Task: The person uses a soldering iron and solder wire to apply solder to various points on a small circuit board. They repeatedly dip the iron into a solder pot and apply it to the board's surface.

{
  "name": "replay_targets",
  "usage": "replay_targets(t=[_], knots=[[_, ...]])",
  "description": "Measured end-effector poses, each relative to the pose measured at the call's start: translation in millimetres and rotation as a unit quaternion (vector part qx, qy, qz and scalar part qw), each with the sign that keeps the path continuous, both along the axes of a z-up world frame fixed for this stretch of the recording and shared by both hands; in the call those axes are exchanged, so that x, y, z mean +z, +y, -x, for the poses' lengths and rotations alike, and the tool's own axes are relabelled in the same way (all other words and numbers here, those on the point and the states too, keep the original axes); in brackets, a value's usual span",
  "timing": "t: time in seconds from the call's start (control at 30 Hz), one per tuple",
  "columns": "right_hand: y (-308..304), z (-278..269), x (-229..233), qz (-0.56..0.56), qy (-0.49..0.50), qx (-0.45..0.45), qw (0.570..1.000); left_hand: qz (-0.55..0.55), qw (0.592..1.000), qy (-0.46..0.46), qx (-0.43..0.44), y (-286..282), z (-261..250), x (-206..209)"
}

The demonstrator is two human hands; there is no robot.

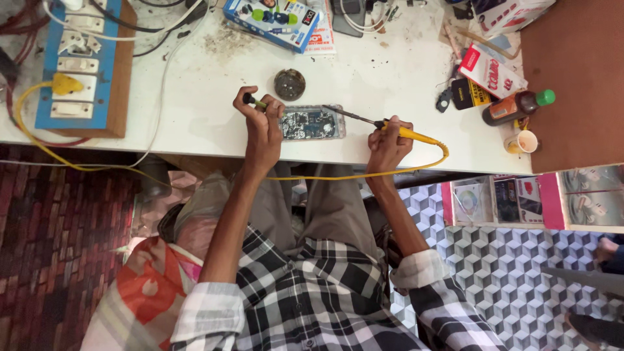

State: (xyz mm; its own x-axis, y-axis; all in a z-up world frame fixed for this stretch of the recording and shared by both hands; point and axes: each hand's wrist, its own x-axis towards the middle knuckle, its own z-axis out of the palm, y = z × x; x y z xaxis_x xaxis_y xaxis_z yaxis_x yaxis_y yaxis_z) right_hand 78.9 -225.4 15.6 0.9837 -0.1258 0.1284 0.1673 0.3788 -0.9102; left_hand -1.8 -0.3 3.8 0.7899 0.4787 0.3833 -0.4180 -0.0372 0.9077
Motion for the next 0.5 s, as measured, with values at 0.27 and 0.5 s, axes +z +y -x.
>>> replay_targets(t=[0.27, 0.5], knots=[[-26.8, -15.4, 7.6, -0.026, 0.03, 0.056, 0.998, 0.0, 1.0, -0.014, -0.009, 1.1, 0.2, -1.3], [-26.1, -11.8, -2.3, 0.012, 0.008, 0.027, 1.0, -0.002, 1.0, -0.005, -0.009, 0.3, 1.2, -1.3]])
